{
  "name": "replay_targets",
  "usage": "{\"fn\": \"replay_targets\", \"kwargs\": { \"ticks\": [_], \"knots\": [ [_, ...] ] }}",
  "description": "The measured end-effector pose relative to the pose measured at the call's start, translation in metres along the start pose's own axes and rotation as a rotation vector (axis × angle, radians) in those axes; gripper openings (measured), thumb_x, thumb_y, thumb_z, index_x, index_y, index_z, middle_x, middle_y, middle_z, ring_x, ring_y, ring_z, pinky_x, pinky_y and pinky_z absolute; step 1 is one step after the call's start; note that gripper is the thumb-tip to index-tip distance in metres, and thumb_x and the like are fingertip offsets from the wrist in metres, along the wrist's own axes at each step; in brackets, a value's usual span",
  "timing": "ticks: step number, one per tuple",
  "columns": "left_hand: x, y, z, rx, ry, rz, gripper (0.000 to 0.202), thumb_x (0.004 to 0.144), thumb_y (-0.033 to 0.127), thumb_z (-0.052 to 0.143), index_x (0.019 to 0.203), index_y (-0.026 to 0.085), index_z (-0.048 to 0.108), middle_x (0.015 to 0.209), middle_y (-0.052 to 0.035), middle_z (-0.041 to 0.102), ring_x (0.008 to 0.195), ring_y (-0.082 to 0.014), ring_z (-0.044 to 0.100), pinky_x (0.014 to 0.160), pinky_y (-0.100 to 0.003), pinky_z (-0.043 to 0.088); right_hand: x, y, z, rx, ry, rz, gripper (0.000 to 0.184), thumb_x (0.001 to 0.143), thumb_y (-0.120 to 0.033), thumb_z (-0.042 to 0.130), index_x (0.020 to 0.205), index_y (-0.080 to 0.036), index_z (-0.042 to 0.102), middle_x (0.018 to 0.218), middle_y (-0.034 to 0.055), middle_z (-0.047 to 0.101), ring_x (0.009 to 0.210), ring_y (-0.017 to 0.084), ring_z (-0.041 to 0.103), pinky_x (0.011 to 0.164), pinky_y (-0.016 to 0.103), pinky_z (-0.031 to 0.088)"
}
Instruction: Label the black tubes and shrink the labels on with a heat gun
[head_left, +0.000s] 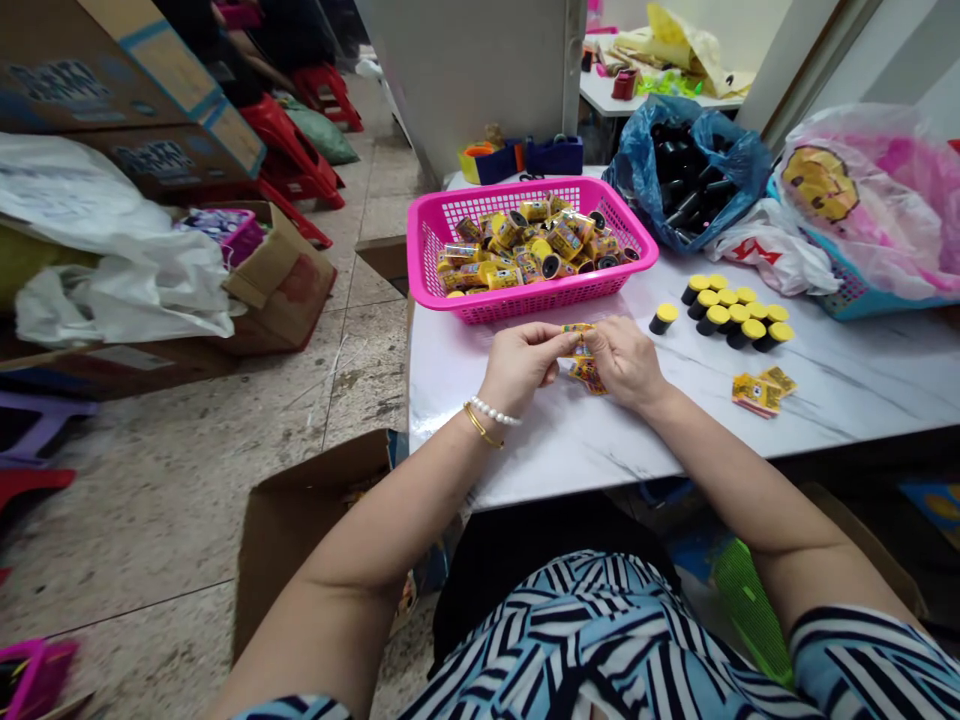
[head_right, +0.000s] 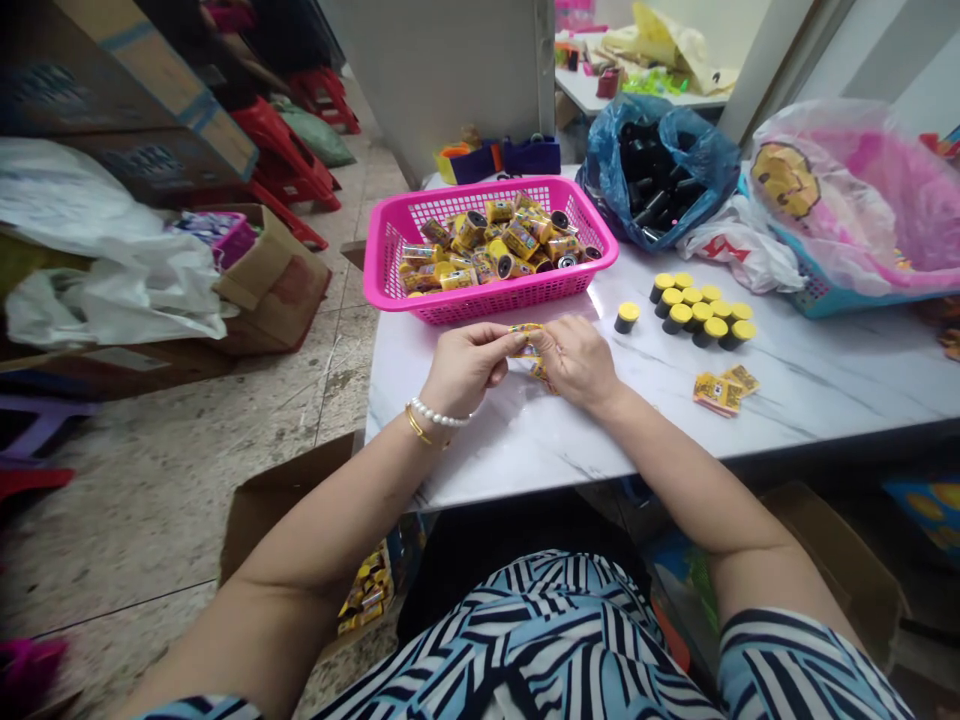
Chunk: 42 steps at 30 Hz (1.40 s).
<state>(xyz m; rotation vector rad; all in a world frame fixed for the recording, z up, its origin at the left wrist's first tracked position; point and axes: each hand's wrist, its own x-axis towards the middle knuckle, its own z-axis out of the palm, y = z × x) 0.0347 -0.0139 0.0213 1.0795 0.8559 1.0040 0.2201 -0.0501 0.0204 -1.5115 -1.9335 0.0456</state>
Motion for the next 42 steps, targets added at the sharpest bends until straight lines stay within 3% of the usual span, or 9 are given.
{"fn": "replay_targets", "kwargs": {
  "ticks": [3,6,9,13,17,25,31,36,42],
  "knots": [
    [0.011,-0.004,-0.007,-0.003,0.052,-0.007,0.026,0.071,0.037,0.090,0.075,0.015,0.079,0.067,-0.0041,0.072,0.047,-0.0085,0.051,0.044,-0.022,0.032,0.004,0.019,-0.019,-0.199,0.115,0.115,0.048,0.111,-0.051,0.035,0.110,-0.022,0.074,0.117,0.0133,0.071,0.115,0.029,0.061,0.109,0.048,0.045],
    [0.023,-0.012,-0.017,0.135,0.150,0.122,0.015,0.071,0.030,0.088,0.073,0.016,0.081,0.073,-0.0060,0.076,0.067,-0.0153,0.067,0.061,-0.023,0.047,0.005,0.044,-0.031,-0.437,0.141,0.330,0.038,0.102,-0.034,0.051,0.128,-0.015,0.071,0.136,0.0227,0.063,0.125,0.038,0.056,0.109,0.058,0.044],
    [0.027,-0.014,-0.021,0.204,0.187,0.149,0.014,0.072,0.029,0.086,0.077,0.016,0.084,0.076,-0.0070,0.078,0.072,-0.0175,0.069,0.065,-0.025,0.049,0.004,0.060,-0.032,-0.526,-0.021,0.451,0.042,0.091,-0.022,0.058,0.130,-0.013,0.070,0.126,0.0249,0.065,0.110,0.037,0.061,0.095,0.053,0.050],
    [0.022,-0.005,-0.018,0.099,0.122,0.032,0.018,0.074,0.031,0.088,0.072,0.014,0.082,0.053,-0.0014,0.062,0.048,-0.0085,0.047,0.048,-0.022,0.031,0.003,0.054,-0.023,-0.506,-0.079,0.438,0.033,0.089,-0.024,0.060,0.119,-0.016,0.070,0.116,0.0202,0.069,0.096,0.031,0.064,0.084,0.044,0.052],
    [0.020,0.003,-0.016,-0.072,0.075,-0.114,0.017,0.077,0.024,0.086,0.069,0.011,0.076,0.058,-0.0038,0.065,0.042,-0.0048,0.041,0.041,-0.020,0.021,0.006,0.041,-0.017,-0.294,-0.046,0.334,0.030,0.085,-0.026,0.067,0.114,-0.018,0.072,0.118,0.0165,0.072,0.103,0.031,0.067,0.093,0.046,0.054],
    [0.022,0.019,-0.014,-0.483,0.027,-0.477,0.006,0.086,0.004,0.071,0.081,0.008,0.073,0.083,-0.0098,0.077,0.043,-0.0009,0.048,0.032,-0.011,0.022,0.010,0.019,-0.014,0.930,-0.048,0.400,0.052,0.081,-0.047,0.086,0.127,-0.026,0.075,0.106,0.0034,0.079,0.088,0.018,0.074,0.091,0.040,0.062],
    [0.022,0.022,-0.016,-0.594,-0.035,-0.516,0.008,0.087,0.002,0.073,0.088,0.009,0.072,0.069,-0.0008,0.066,0.038,0.0013,0.039,0.031,-0.008,0.017,0.010,0.006,-0.013,0.863,0.020,0.395,0.045,0.077,-0.050,0.091,0.111,-0.024,0.079,0.100,0.0034,0.079,0.088,0.019,0.073,0.095,0.040,0.063],
    [0.026,0.017,-0.018,-0.602,-0.091,-0.539,0.006,0.092,0.005,0.071,0.087,0.008,0.071,0.073,-0.0026,0.068,0.038,0.0020,0.038,0.031,-0.008,0.017,0.005,0.002,-0.012,0.754,0.056,0.318,0.043,0.079,-0.045,0.088,0.114,-0.024,0.076,0.113,0.0061,0.079,0.102,0.023,0.077,0.104,0.044,0.063],
    [0.025,0.017,-0.018,-0.624,-0.082,-0.518,0.016,0.101,0.007,0.061,0.088,0.007,0.071,0.078,-0.0051,0.071,0.037,0.0012,0.039,0.030,-0.009,0.019,0.006,-0.002,-0.013,0.818,0.093,0.385,0.040,0.078,-0.046,0.089,0.108,-0.023,0.074,0.105,0.0043,0.080,0.090,0.020,0.077,0.095,0.042,0.067]
  ]
}}
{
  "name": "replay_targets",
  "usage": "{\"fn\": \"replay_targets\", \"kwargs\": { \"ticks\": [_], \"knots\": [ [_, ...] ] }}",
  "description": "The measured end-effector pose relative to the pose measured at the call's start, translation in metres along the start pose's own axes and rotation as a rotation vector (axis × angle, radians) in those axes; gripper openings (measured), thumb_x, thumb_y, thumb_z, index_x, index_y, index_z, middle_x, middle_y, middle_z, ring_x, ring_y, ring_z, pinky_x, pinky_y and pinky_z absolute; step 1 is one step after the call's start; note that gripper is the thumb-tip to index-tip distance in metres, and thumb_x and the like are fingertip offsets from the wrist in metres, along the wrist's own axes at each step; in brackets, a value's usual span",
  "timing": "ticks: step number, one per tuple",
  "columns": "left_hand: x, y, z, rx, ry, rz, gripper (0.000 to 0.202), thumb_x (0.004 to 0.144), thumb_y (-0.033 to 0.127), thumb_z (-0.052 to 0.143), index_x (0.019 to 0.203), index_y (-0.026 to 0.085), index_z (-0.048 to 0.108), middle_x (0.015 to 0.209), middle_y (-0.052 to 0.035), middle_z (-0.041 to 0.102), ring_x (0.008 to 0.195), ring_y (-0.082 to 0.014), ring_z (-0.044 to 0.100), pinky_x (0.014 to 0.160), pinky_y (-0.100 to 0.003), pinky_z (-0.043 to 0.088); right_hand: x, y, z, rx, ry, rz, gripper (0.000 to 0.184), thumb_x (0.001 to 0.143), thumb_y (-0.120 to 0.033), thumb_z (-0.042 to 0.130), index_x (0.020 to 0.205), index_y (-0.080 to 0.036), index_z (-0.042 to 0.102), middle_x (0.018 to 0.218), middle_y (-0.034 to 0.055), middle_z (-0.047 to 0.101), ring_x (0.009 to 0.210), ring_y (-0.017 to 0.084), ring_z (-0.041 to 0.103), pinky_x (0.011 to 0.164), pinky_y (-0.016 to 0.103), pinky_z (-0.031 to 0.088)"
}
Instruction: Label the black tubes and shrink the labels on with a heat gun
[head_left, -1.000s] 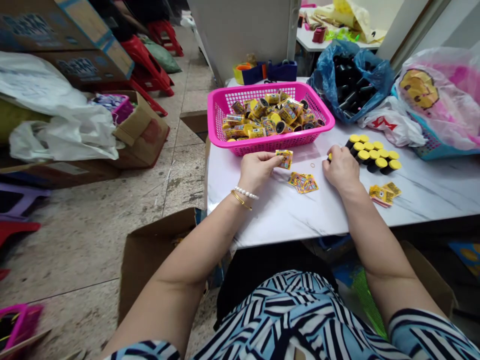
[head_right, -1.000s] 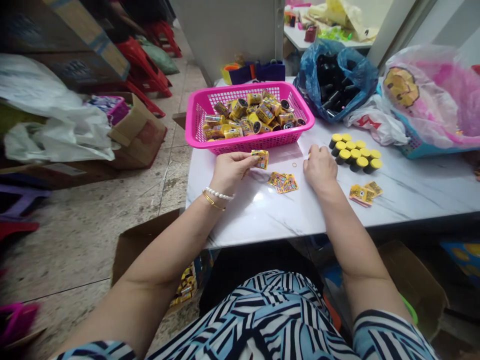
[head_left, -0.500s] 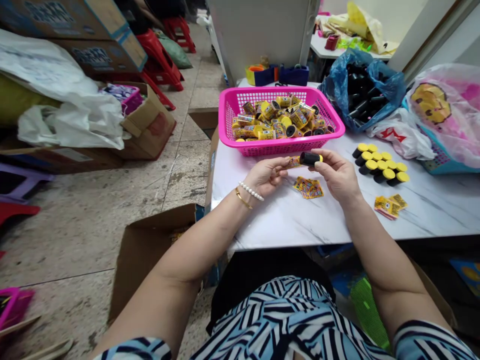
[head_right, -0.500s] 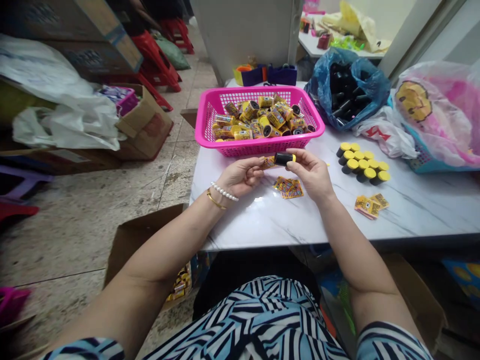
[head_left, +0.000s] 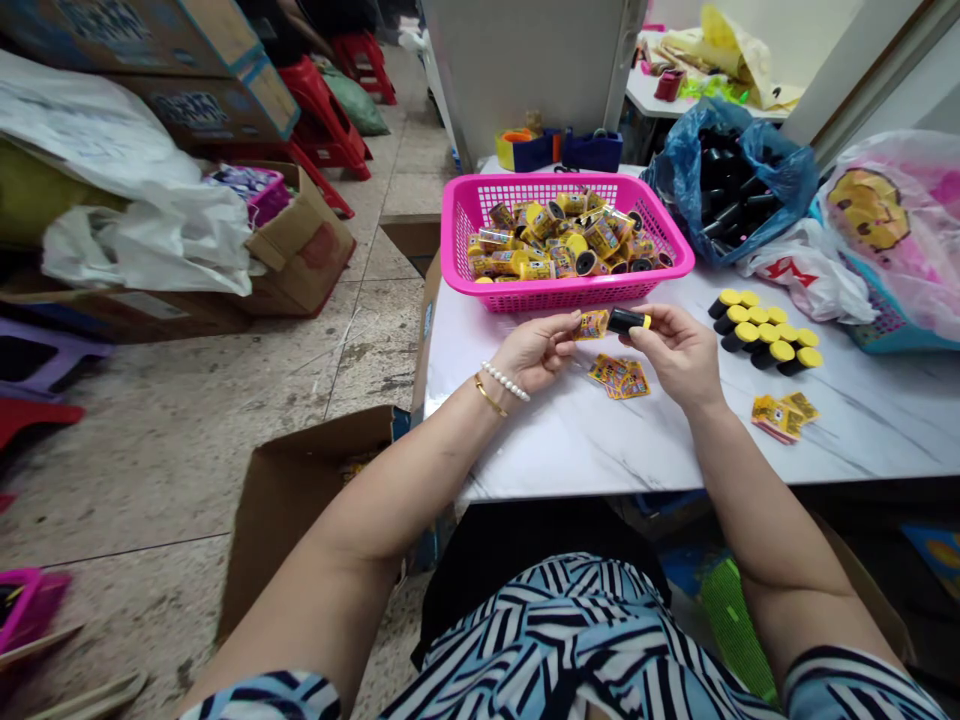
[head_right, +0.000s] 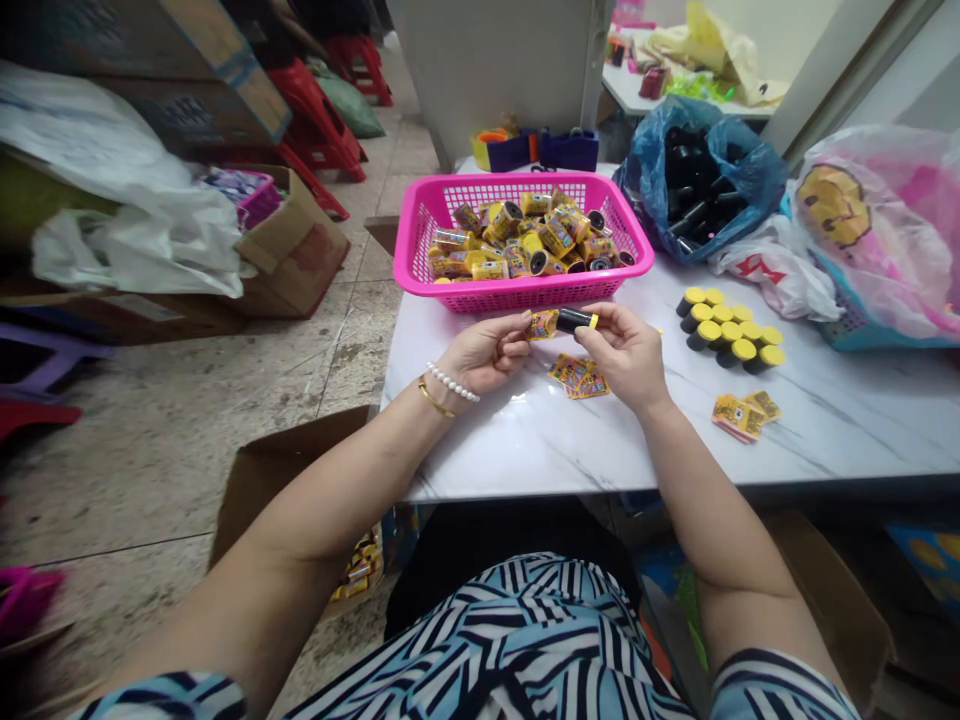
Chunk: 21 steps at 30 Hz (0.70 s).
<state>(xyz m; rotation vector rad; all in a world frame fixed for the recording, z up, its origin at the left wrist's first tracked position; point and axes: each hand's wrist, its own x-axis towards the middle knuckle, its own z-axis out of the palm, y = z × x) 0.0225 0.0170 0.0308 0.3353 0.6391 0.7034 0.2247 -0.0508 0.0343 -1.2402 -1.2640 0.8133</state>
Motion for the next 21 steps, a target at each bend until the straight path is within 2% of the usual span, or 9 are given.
{"fn": "replay_targets", "kwargs": {
  "ticks": [6,10,15,17,21],
  "knots": [
    [0.000,0.000,0.001,0.049,-0.013,0.004,0.005,0.094,0.006,0.073,0.090,0.009,0.073,0.079,-0.0032,0.071,0.038,0.0022,0.040,0.032,-0.009,0.018,0.002,-0.004,0.000,0.084,-0.030,0.076,0.044,0.075,-0.051,0.091,0.106,-0.023,0.074,0.101,0.0034,0.080,0.091,0.020,0.078,0.094,0.041,0.068],
    [0.002,0.000,-0.001,0.045,-0.034,0.016,0.010,0.093,0.008,0.076,0.085,0.010,0.069,0.077,-0.0024,0.070,0.039,0.0015,0.039,0.033,-0.009,0.019,0.000,0.000,0.002,0.051,-0.056,0.101,0.040,0.074,-0.042,0.091,0.105,-0.022,0.074,0.097,0.0032,0.081,0.087,0.019,0.079,0.089,0.039,0.069],
    [0.003,-0.002,-0.004,0.084,-0.033,0.034,0.011,0.094,0.011,0.073,0.084,0.010,0.069,0.078,-0.0041,0.071,0.039,0.0014,0.036,0.033,-0.010,0.017,-0.006,0.005,0.006,-0.058,-0.023,0.038,0.035,0.078,-0.035,0.085,0.108,-0.023,0.072,0.099,0.0036,0.081,0.089,0.021,0.080,0.086,0.037,0.069],
    [0.004,-0.003,-0.004,0.117,-0.040,0.077,0.012,0.090,0.013,0.078,0.083,0.011,0.069,0.079,-0.0039,0.071,0.041,0.0010,0.038,0.034,-0.010,0.017,-0.008,0.005,0.007,-0.089,-0.029,0.007,0.036,0.080,-0.035,0.084,0.111,-0.024,0.071,0.104,0.0042,0.081,0.095,0.022,0.080,0.091,0.039,0.068],
    [0.002,-0.004,-0.004,0.215,-0.038,0.153,0.016,0.084,0.018,0.087,0.082,0.010,0.072,0.076,-0.0042,0.070,0.047,-0.0016,0.045,0.036,-0.013,0.019,-0.009,0.003,0.008,-0.034,-0.063,-0.010,0.035,0.082,-0.040,0.084,0.109,-0.025,0.068,0.130,0.0083,0.077,0.116,0.024,0.077,0.104,0.040,0.064]
  ]
}}
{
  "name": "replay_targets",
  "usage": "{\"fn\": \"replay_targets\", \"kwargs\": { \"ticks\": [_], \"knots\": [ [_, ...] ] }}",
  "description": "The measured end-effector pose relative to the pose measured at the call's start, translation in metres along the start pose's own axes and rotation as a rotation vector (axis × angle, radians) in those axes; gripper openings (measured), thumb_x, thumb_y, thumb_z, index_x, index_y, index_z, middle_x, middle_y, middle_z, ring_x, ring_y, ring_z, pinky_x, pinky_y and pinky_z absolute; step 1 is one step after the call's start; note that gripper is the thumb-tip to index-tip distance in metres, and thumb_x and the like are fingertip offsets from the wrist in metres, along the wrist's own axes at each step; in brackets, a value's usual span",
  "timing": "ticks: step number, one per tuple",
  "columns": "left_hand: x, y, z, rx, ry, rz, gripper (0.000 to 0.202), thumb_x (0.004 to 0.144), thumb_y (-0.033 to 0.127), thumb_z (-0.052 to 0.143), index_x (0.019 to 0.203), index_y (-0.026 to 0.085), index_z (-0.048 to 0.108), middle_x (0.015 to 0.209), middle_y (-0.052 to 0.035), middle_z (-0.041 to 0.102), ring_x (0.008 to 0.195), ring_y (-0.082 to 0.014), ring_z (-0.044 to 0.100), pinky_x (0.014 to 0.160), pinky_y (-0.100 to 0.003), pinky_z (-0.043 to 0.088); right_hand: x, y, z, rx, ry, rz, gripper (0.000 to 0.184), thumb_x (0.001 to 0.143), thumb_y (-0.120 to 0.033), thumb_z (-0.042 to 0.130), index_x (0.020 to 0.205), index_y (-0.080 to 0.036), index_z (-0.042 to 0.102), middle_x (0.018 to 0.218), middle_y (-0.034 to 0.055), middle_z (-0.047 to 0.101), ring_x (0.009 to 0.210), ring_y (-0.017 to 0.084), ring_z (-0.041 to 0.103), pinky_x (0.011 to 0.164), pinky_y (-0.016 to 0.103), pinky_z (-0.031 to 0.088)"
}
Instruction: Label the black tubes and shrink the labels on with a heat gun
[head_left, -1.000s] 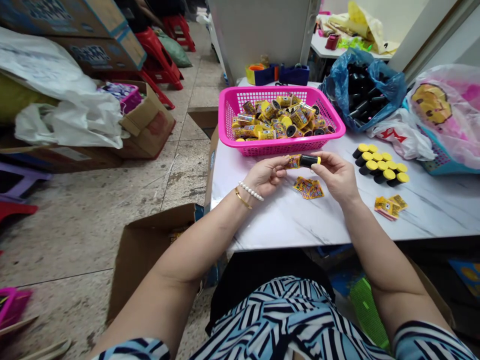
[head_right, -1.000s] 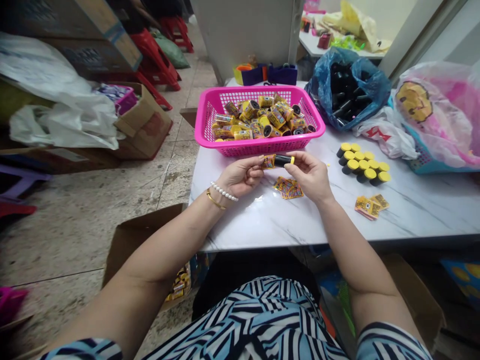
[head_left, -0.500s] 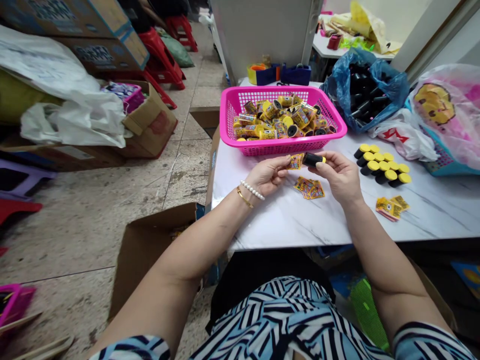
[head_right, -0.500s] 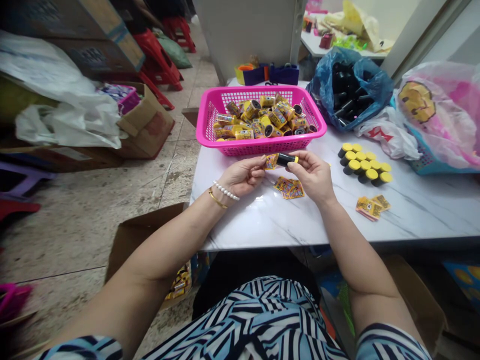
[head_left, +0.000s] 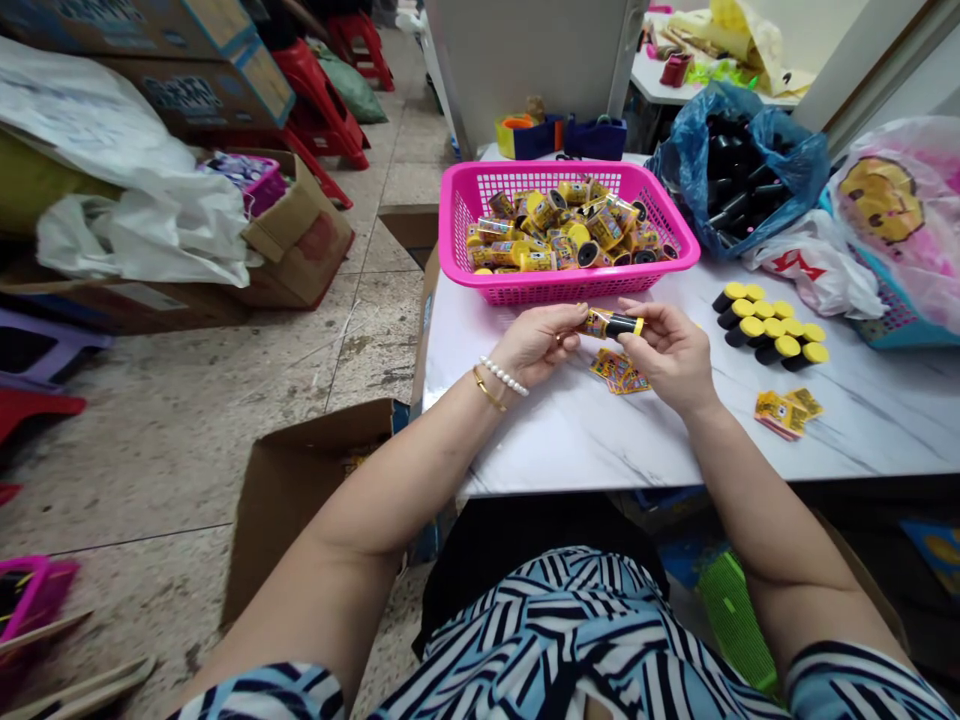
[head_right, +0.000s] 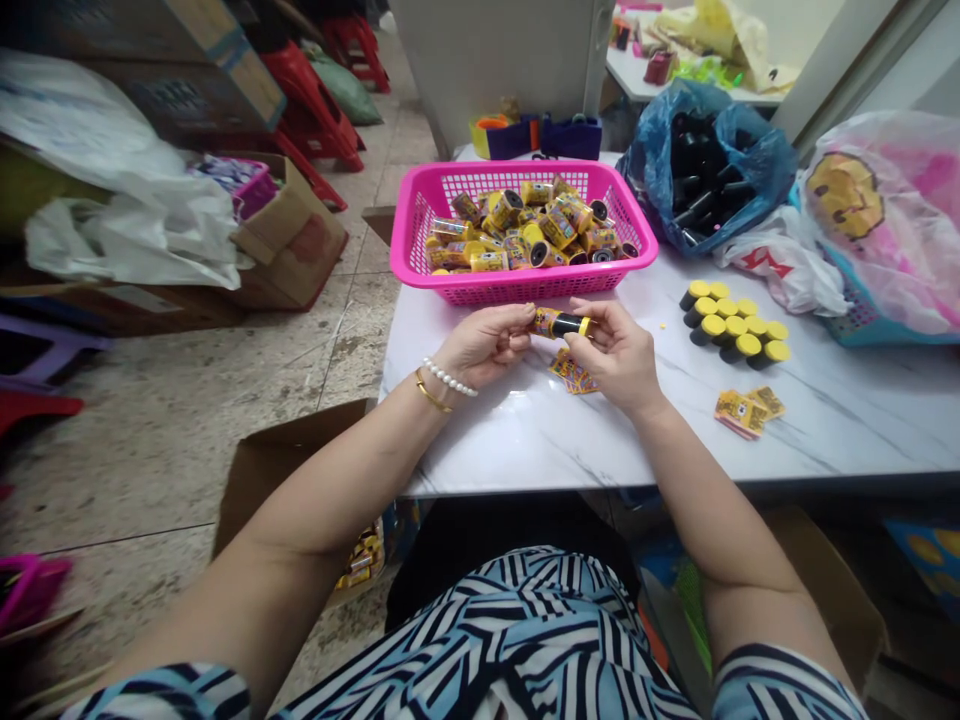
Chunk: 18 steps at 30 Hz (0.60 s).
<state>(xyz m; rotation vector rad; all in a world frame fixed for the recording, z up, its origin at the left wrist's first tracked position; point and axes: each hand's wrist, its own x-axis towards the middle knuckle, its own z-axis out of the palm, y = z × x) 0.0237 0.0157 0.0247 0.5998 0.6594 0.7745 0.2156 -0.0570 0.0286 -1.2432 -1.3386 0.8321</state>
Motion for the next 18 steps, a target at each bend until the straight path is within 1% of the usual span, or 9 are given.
{"fn": "replay_targets", "kwargs": {
  "ticks": [2,4,7,9,11,12,15,16,18],
  "knots": [
    [-0.002,0.000,0.001,0.044,-0.014,0.028,0.019,0.083,0.021,0.089,0.082,0.009,0.074,0.073,-0.0042,0.067,0.049,-0.0031,0.048,0.037,-0.014,0.021,0.000,-0.002,-0.001,0.046,-0.048,0.022,0.036,0.082,-0.042,0.085,0.108,-0.025,0.066,0.131,0.0086,0.077,0.117,0.024,0.076,0.105,0.041,0.064],
    [-0.005,0.000,0.001,0.069,-0.045,0.065,0.022,0.083,0.024,0.090,0.082,0.008,0.075,0.072,-0.0041,0.065,0.052,-0.0045,0.049,0.039,-0.015,0.023,0.002,-0.004,-0.004,0.077,-0.082,0.018,0.037,0.083,-0.043,0.085,0.109,-0.025,0.066,0.122,0.0073,0.080,0.111,0.023,0.078,0.103,0.041,0.064],
    [-0.008,0.002,0.000,0.100,-0.069,0.119,0.024,0.082,0.027,0.090,0.088,0.007,0.078,0.080,-0.0069,0.070,0.056,-0.0056,0.053,0.042,-0.016,0.028,0.005,-0.005,-0.009,0.086,-0.026,-0.046,0.040,0.078,-0.042,0.091,0.106,-0.025,0.068,0.112,0.0047,0.081,0.103,0.021,0.079,0.099,0.038,0.066],
    [-0.009,0.004,-0.001,0.114,-0.020,0.174,0.026,0.081,0.028,0.092,0.094,0.009,0.079,0.088,-0.0074,0.074,0.061,-0.0061,0.057,0.047,-0.015,0.035,0.007,-0.005,-0.013,0.093,0.032,-0.086,0.044,0.072,-0.043,0.096,0.103,-0.026,0.068,0.106,0.0020,0.082,0.096,0.020,0.080,0.093,0.035,0.067],
    [-0.008,0.005,-0.003,0.125,0.031,0.229,0.032,0.078,0.029,0.094,0.100,0.012,0.079,0.092,-0.0056,0.074,0.067,-0.0073,0.062,0.053,-0.015,0.043,0.008,-0.003,-0.015,0.100,0.053,-0.114,0.047,0.068,-0.044,0.099,0.101,-0.027,0.070,0.101,0.0000,0.081,0.090,0.018,0.080,0.089,0.032,0.068],
    [-0.007,0.005,-0.004,0.135,0.031,0.239,0.037,0.077,0.030,0.096,0.105,0.013,0.079,0.096,-0.0049,0.075,0.070,-0.0085,0.065,0.057,-0.016,0.047,0.009,-0.002,-0.015,0.100,0.051,-0.124,0.047,0.068,-0.044,0.100,0.101,-0.027,0.072,0.100,-0.0003,0.081,0.089,0.018,0.080,0.088,0.032,0.068],
    [-0.003,0.002,-0.006,0.183,-0.096,0.182,0.053,0.074,0.035,0.098,0.119,0.018,0.076,0.107,-0.0064,0.076,0.081,-0.0140,0.072,0.068,-0.023,0.057,0.007,0.001,-0.013,0.101,0.013,-0.160,0.042,0.071,-0.042,0.099,0.104,-0.027,0.076,0.103,0.0005,0.081,0.093,0.018,0.080,0.089,0.032,0.069],
    [-0.002,0.000,-0.007,0.204,-0.150,0.160,0.055,0.073,0.036,0.098,0.119,0.017,0.075,0.107,-0.0073,0.076,0.082,-0.0156,0.073,0.071,-0.026,0.058,0.006,0.001,-0.012,0.110,-0.006,-0.180,0.041,0.073,-0.040,0.098,0.106,-0.028,0.077,0.105,0.0007,0.081,0.095,0.018,0.080,0.090,0.032,0.068],
    [0.001,-0.002,-0.009,0.246,-0.225,0.151,0.051,0.072,0.036,0.099,0.111,0.014,0.076,0.099,-0.0078,0.076,0.079,-0.0158,0.072,0.069,-0.026,0.058,0.005,0.003,-0.011,0.126,-0.046,-0.225,0.040,0.074,-0.037,0.098,0.108,-0.028,0.078,0.110,0.0011,0.080,0.101,0.019,0.079,0.094,0.033,0.068]
  ]
}}
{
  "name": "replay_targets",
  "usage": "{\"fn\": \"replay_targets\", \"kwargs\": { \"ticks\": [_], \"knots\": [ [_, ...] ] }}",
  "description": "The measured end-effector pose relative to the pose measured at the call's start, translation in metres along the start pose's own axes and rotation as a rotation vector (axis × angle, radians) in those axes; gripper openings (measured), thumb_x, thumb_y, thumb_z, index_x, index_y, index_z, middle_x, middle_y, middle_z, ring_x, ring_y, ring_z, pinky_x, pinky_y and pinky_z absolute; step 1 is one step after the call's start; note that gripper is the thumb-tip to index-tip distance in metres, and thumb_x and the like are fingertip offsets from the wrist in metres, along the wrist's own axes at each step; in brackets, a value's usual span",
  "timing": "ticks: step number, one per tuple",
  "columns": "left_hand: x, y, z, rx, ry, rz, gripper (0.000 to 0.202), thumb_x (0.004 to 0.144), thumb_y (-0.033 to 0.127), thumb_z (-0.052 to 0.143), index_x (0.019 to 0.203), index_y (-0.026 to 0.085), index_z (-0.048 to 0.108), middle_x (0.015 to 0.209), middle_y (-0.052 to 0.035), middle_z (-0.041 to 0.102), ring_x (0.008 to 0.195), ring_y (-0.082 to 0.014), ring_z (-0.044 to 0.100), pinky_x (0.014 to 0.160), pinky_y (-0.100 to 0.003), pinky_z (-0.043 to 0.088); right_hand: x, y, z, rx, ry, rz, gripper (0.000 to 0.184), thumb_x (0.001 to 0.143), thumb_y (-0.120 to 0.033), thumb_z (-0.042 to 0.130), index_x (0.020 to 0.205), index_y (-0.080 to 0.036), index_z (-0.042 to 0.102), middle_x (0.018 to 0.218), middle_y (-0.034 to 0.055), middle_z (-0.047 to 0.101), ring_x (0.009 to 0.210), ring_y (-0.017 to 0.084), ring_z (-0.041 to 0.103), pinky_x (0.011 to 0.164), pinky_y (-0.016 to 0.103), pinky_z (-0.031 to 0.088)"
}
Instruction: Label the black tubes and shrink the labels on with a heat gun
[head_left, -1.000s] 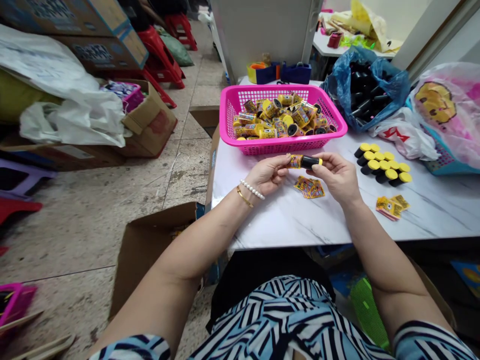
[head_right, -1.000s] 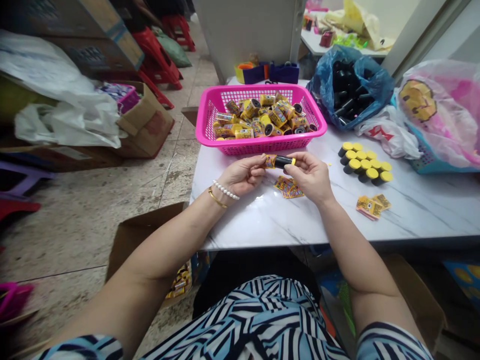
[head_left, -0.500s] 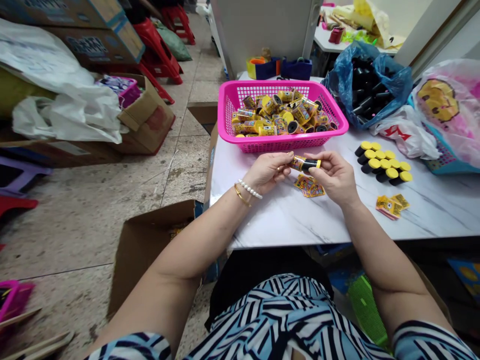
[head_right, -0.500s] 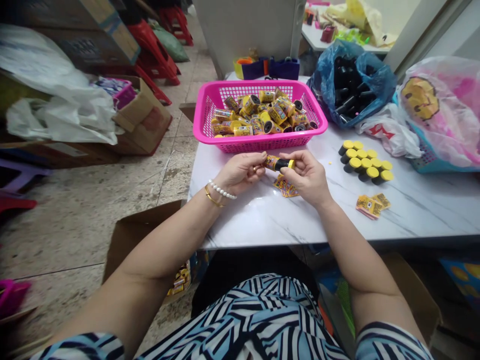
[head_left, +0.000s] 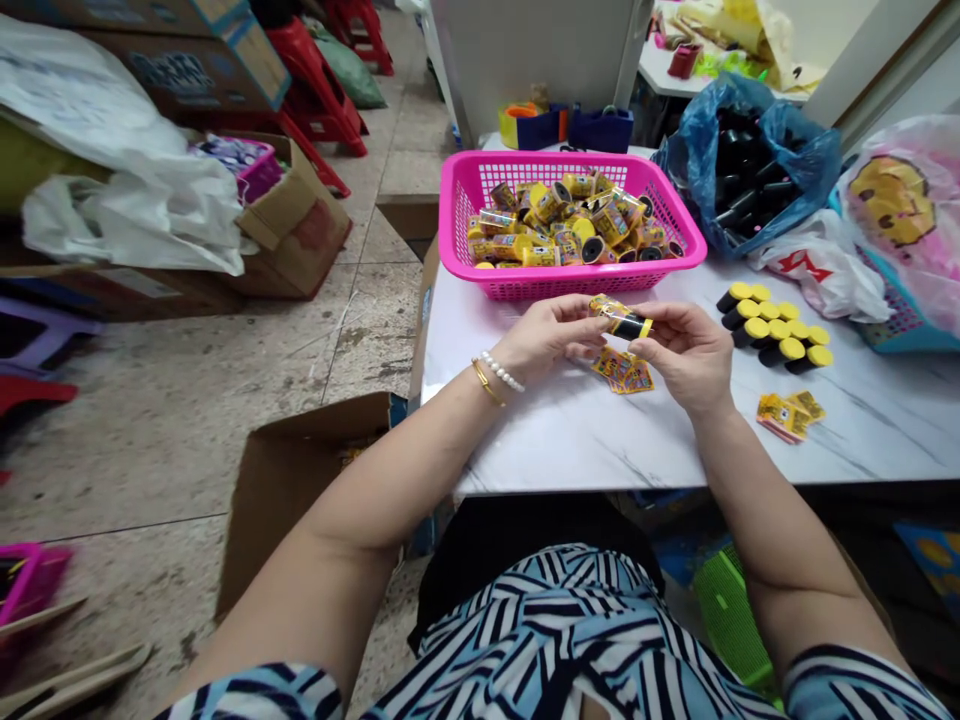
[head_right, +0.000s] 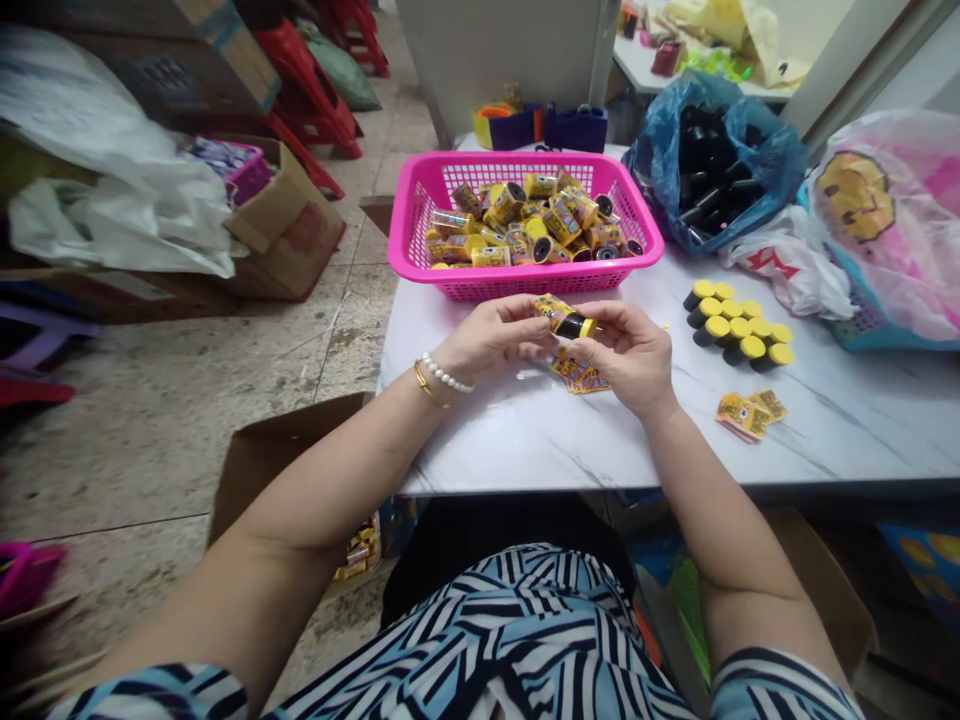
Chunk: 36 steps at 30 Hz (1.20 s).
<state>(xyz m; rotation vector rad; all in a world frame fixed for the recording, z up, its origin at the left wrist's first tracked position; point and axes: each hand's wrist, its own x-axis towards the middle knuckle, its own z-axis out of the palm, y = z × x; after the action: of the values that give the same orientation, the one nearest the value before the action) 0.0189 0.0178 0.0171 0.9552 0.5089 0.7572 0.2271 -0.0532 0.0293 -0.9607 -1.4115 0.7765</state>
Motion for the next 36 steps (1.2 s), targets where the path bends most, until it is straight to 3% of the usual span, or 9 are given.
{"fn": "replay_targets", "kwargs": {
  "ticks": [4,7,10,16,21,25,29,32,36],
  "knots": [
    [0.002,0.000,-0.006,0.069,-0.032,0.048,0.047,0.071,0.038,0.100,0.098,0.011,0.074,0.090,-0.0073,0.074,0.073,-0.0140,0.070,0.064,-0.023,0.055,-0.001,0.000,-0.001,-0.082,-0.051,-0.079,0.038,0.076,-0.038,0.096,0.108,-0.028,0.078,0.119,0.0037,0.075,0.112,0.021,0.076,0.097,0.036,0.067],
    [0.002,0.005,-0.010,0.077,-0.069,0.081,0.063,0.066,0.036,0.103,0.116,0.014,0.072,0.106,-0.0096,0.076,0.086,-0.0183,0.074,0.071,-0.026,0.059,-0.002,0.000,-0.004,-0.161,-0.067,-0.135,0.036,0.079,-0.039,0.093,0.111,-0.029,0.078,0.119,0.0049,0.073,0.113,0.022,0.074,0.097,0.037,0.067],
    [0.001,0.009,-0.013,0.097,-0.147,0.083,0.073,0.064,0.035,0.104,0.126,0.015,0.070,0.108,-0.0091,0.077,0.087,-0.0182,0.075,0.075,-0.027,0.060,-0.003,0.000,-0.006,-0.202,-0.103,-0.156,0.037,0.081,-0.037,0.092,0.113,-0.030,0.077,0.117,0.0047,0.071,0.110,0.021,0.073,0.098,0.038,0.067],
    [0.000,0.006,-0.009,0.171,-0.181,0.074,0.054,0.065,0.037,0.104,0.100,0.009,0.075,0.085,-0.0046,0.076,0.069,-0.0122,0.069,0.064,-0.022,0.056,-0.005,0.005,-0.002,-0.392,-0.155,-0.173,0.043,0.079,-0.035,0.094,0.119,-0.032,0.078,0.113,0.0042,0.070,0.104,0.020,0.070,0.088,0.035,0.065],
    [0.000,0.004,-0.003,0.174,-0.180,-0.055,0.056,0.059,0.043,0.105,0.087,0.009,0.070,0.069,-0.0033,0.072,0.058,-0.0128,0.067,0.055,-0.021,0.054,-0.001,0.012,0.002,-0.287,-0.206,-0.001,0.051,0.072,-0.048,0.097,0.116,-0.030,0.079,0.099,0.0013,0.065,0.086,0.016,0.066,0.075,0.030,0.063],
    [-0.003,0.004,-0.002,0.171,-0.163,-0.104,0.054,0.060,0.042,0.105,0.083,0.010,0.068,0.065,-0.0034,0.070,0.053,-0.0118,0.065,0.050,-0.020,0.052,0.003,0.007,-0.002,-0.073,-0.298,0.119,0.043,0.075,-0.050,0.095,0.112,-0.030,0.083,0.102,0.0026,0.068,0.093,0.017,0.069,0.082,0.032,0.063],
    [-0.005,0.000,-0.002,0.122,-0.175,-0.147,0.045,0.069,0.036,0.102,0.081,0.009,0.068,0.063,-0.0029,0.067,0.052,-0.0098,0.062,0.049,-0.017,0.050,0.001,0.006,-0.003,-0.063,-0.208,0.138,0.025,0.077,-0.044,0.094,0.095,-0.030,0.086,0.094,0.0023,0.070,0.087,0.016,0.068,0.080,0.031,0.062],
    [-0.004,-0.004,-0.002,0.108,-0.154,-0.184,0.039,0.073,0.030,0.101,0.083,0.008,0.070,0.065,-0.0036,0.069,0.054,-0.0095,0.064,0.051,-0.017,0.051,-0.002,0.011,-0.002,-0.050,-0.159,0.149,0.022,0.072,-0.039,0.097,0.087,-0.028,0.085,0.088,0.0011,0.072,0.086,0.015,0.069,0.083,0.030,0.063],
    [-0.003,-0.007,-0.002,0.071,-0.101,-0.197,0.039,0.074,0.032,0.101,0.086,0.007,0.073,0.071,-0.0057,0.072,0.056,-0.0098,0.065,0.050,-0.017,0.052,-0.006,0.017,-0.003,0.039,-0.152,0.376,0.031,0.074,-0.042,0.095,0.099,-0.028,0.084,0.093,-0.0001,0.077,0.080,0.016,0.074,0.076,0.033,0.067]
  ]
}}
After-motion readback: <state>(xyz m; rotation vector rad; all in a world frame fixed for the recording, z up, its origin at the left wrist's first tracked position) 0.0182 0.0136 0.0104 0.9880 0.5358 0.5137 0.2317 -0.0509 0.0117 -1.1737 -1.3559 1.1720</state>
